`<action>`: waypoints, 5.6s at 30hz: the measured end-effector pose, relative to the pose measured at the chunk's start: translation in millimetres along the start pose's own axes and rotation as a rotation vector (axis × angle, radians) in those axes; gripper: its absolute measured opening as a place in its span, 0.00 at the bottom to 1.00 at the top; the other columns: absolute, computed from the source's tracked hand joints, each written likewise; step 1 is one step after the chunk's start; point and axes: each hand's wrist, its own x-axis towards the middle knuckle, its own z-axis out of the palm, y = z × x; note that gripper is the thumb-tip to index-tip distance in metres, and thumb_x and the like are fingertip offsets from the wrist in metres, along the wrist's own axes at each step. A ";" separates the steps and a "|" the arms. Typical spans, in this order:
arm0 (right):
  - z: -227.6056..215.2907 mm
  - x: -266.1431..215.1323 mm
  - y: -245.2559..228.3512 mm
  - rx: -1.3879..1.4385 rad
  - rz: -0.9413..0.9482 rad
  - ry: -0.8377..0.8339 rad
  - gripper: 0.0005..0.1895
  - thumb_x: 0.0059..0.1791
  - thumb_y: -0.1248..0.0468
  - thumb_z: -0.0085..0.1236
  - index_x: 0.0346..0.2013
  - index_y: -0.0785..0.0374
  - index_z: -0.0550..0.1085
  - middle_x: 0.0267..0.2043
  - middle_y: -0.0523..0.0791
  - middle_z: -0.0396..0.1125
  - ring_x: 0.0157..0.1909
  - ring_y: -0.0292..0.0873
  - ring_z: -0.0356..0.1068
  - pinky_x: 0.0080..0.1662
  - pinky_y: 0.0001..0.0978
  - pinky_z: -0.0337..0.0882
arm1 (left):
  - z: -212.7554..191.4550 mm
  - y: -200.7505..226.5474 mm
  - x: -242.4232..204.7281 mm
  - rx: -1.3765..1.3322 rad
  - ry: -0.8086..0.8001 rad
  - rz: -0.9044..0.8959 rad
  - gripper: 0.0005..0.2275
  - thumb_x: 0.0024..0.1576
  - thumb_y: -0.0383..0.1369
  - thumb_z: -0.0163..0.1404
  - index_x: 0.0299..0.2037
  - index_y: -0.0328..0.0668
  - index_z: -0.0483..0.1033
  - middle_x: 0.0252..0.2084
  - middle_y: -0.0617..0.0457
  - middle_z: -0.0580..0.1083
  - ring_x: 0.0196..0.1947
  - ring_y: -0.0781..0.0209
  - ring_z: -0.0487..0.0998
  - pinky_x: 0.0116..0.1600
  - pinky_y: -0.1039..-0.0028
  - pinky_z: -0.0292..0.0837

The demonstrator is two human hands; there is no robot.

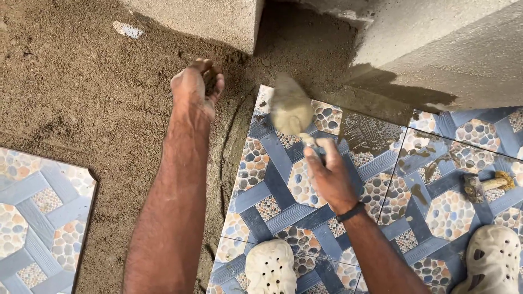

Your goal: Laying and cementing floor tiles against a wall and corner.

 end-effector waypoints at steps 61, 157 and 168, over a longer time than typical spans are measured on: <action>167.3 127.5 -108.1 -0.593 -0.253 -0.273 0.20 0.57 0.57 0.44 0.58 0.66 0.57 0.20 0.40 0.64 0.14 0.34 0.58 0.14 0.29 0.59 | -121.8 -2.4 12.4 0.078 0.489 0.423 0.10 0.62 0.32 0.48 0.51 0.37 0.74 0.40 0.50 0.77 0.27 0.69 0.75 0.25 0.83 0.72; -103.0 -91.1 58.2 -0.470 -0.329 0.950 0.14 0.53 0.66 0.59 0.49 0.62 0.65 0.38 0.44 0.65 0.34 0.36 0.67 0.36 0.31 0.71 | -18.8 -59.1 -64.3 0.932 0.001 0.693 0.22 0.62 0.30 0.57 0.67 0.46 0.69 0.68 0.48 0.70 0.67 0.53 0.70 0.67 0.64 0.68; -66.1 3.0 15.5 1.775 0.232 0.473 0.06 0.55 0.60 0.47 0.41 0.59 0.65 0.26 0.42 0.60 0.22 0.36 0.59 0.25 0.29 0.63 | -17.8 -68.6 -67.3 0.852 -0.126 0.690 0.22 0.64 0.32 0.55 0.68 0.39 0.67 0.70 0.41 0.66 0.70 0.45 0.66 0.66 0.62 0.67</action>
